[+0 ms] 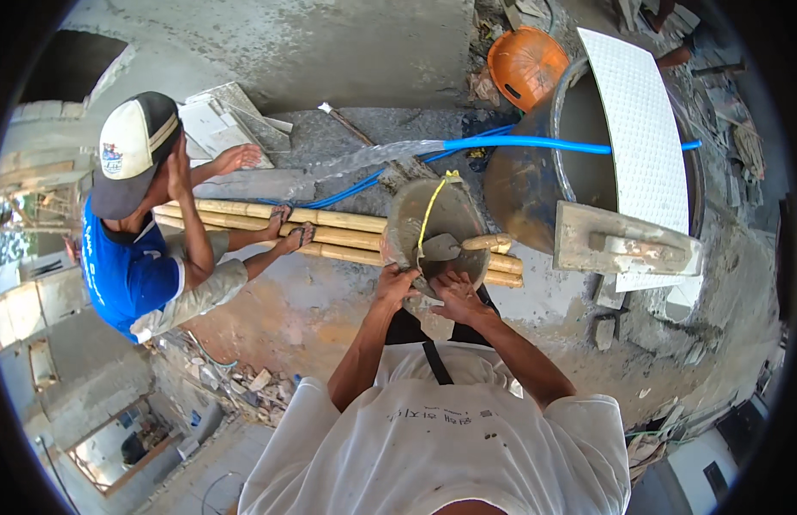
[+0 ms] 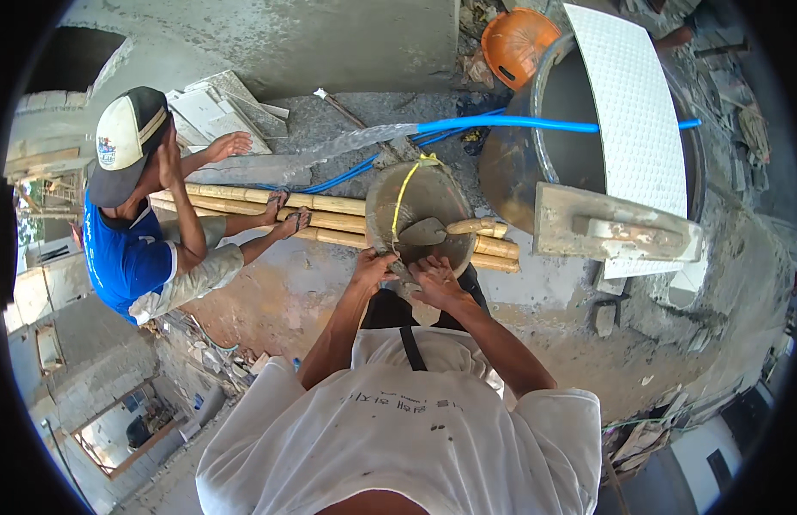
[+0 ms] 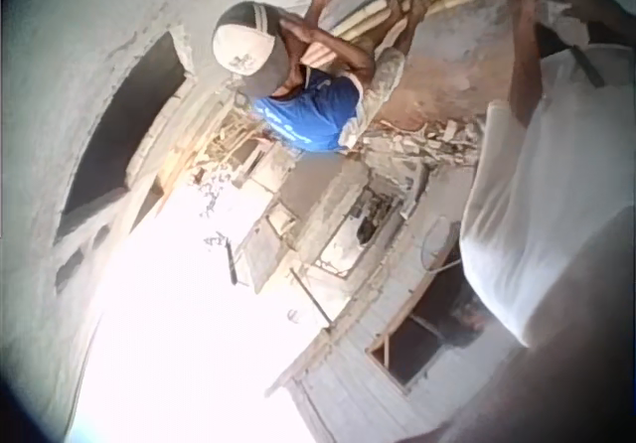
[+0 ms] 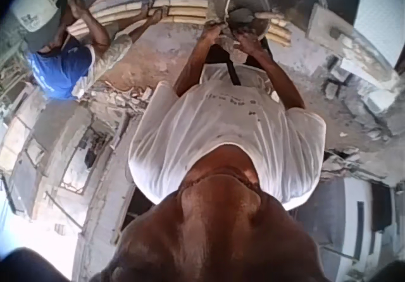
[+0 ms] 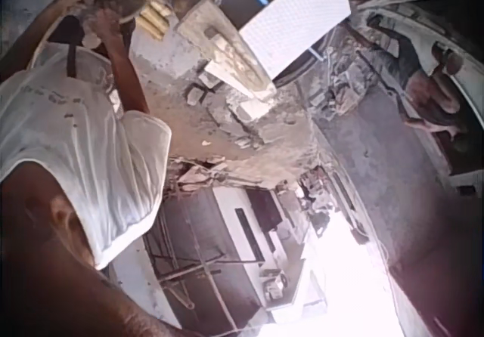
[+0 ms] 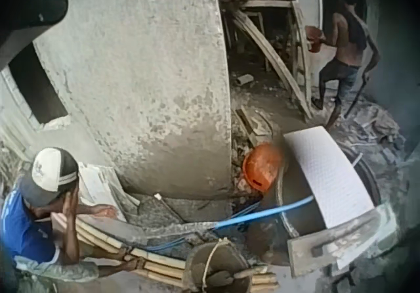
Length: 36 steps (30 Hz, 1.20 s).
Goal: The person applies plaster to a concrete ledge using a trowel and a hawk, then refills a bucket with wet plaster from a barrel and washes their hands and tools.
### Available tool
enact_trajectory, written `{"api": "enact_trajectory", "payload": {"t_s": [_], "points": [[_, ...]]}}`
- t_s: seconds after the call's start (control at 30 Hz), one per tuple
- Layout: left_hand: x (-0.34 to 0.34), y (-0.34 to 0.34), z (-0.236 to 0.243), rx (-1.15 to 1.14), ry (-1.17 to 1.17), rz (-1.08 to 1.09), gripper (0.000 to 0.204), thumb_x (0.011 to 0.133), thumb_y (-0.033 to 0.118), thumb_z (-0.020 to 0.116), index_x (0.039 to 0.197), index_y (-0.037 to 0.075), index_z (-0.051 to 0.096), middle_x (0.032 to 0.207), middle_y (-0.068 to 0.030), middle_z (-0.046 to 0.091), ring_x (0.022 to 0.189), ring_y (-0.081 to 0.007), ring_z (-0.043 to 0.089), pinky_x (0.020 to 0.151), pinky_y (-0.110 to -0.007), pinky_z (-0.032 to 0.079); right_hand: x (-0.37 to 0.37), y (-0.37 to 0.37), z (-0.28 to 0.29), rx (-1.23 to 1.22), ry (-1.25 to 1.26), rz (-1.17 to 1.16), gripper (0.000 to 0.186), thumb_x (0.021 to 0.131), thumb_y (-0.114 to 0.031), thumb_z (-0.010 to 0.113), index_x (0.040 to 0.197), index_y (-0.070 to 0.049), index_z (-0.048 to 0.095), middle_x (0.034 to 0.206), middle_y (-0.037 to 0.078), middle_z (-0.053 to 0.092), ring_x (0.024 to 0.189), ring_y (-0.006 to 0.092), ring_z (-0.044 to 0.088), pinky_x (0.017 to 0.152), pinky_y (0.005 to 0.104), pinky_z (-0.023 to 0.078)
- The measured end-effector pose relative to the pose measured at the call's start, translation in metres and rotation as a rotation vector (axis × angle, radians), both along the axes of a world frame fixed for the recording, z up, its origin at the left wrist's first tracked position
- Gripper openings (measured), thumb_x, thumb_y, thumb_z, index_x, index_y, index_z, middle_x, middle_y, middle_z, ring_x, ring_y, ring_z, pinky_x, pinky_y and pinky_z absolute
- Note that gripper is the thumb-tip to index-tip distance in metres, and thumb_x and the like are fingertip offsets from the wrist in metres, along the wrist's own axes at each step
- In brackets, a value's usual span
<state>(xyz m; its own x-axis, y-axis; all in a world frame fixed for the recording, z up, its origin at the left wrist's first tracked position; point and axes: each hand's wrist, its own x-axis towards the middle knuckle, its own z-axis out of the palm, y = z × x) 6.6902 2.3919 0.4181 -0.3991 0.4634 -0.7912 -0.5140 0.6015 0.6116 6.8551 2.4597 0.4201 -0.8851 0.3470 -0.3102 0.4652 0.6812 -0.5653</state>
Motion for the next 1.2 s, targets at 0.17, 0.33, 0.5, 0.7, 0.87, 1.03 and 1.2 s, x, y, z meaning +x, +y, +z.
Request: {"api": "enact_trajectory", "payload": {"t_s": [0.17,0.33,0.5,0.7,0.87,1.03,1.2], "points": [[0.022,0.031,-0.011,-0.024,0.203,-0.166,0.011,0.078,0.009,0.066,0.089,0.006,0.064,0.072,-0.0014,0.06,0.058,-0.0113,0.057,0.046,-0.031,0.052,0.002,0.015,-0.014,0.087,-0.018,-0.034,0.045,0.068,-0.025,0.07,0.103,-0.003,0.054,0.107,0.013,0.053,0.108,0.0287,0.048,0.089,0.0441,0.037],[0.028,0.046,-0.017,0.004,0.577,-0.303,0.031,0.083,0.026,0.065,0.097,-0.001,0.061,0.076,-0.0063,0.062,0.063,-0.0135,0.058,0.055,-0.028,0.048,0.006,0.01,-0.038,-0.051,0.033,-0.223,0.037,0.068,-0.021,0.069,0.096,-0.002,0.054,0.099,0.016,0.055,0.101,0.0327,0.052,0.088,0.0456,0.04],[0.034,0.021,-0.002,0.155,0.526,-0.117,0.054,0.074,0.038,0.074,0.1,-0.005,0.053,0.086,-0.0142,0.065,0.074,-0.0177,0.063,0.063,-0.031,0.05,-0.009,-0.019,-0.051,0.057,0.166,-0.238,0.044,0.072,-0.019,0.066,0.109,0.001,0.054,0.105,0.017,0.056,0.104,0.0344,0.052,0.088,0.0421,0.043],[0.028,-0.037,-0.009,-0.269,0.866,-0.172,0.066,0.061,0.029,0.079,0.104,0.001,0.037,0.083,-0.0245,0.062,0.08,-0.0402,0.062,0.068,-0.047,0.049,-0.035,-0.066,-0.043,-0.088,0.028,-0.102,0.06,0.076,-0.028,0.064,0.126,-0.002,0.043,0.122,0.019,0.049,0.109,0.0336,0.051,0.089,0.0433,0.044],[0.019,-0.102,-0.038,-0.322,0.861,-0.113,0.053,0.06,0.022,0.075,0.097,-0.001,0.044,0.081,-0.0259,0.062,0.081,-0.0422,0.061,0.069,-0.047,0.048,-0.028,-0.078,-0.033,-0.007,0.069,0.098,0.066,0.074,-0.045,0.064,0.123,-0.005,0.047,0.12,0.017,0.051,0.109,0.0339,0.052,0.089,0.0468,0.042],[0.007,-0.179,-0.058,-0.234,0.811,0.068,0.048,0.06,0.026,0.073,0.092,0.0,0.048,0.079,-0.0257,0.062,0.076,-0.0439,0.061,0.067,-0.048,0.047,0.016,-0.077,-0.024,-0.188,0.159,-0.382,0.043,0.079,-0.034,0.065,0.109,-0.005,0.056,0.097,0.016,0.062,0.085,0.0346,0.061,0.076,0.0424,0.049],[-0.001,-0.255,-0.077,-0.246,0.777,0.283,0.042,0.06,0.016,0.068,0.096,0.0,0.055,0.089,-0.0232,0.064,0.087,-0.0399,0.061,0.078,-0.043,0.047,0.093,-0.076,-0.043,-0.111,0.341,-0.727,0.026,0.078,-0.019,0.068,0.095,-0.002,0.06,0.083,0.015,0.063,0.074,0.022,0.062,0.064,0.0351,0.05]]}}
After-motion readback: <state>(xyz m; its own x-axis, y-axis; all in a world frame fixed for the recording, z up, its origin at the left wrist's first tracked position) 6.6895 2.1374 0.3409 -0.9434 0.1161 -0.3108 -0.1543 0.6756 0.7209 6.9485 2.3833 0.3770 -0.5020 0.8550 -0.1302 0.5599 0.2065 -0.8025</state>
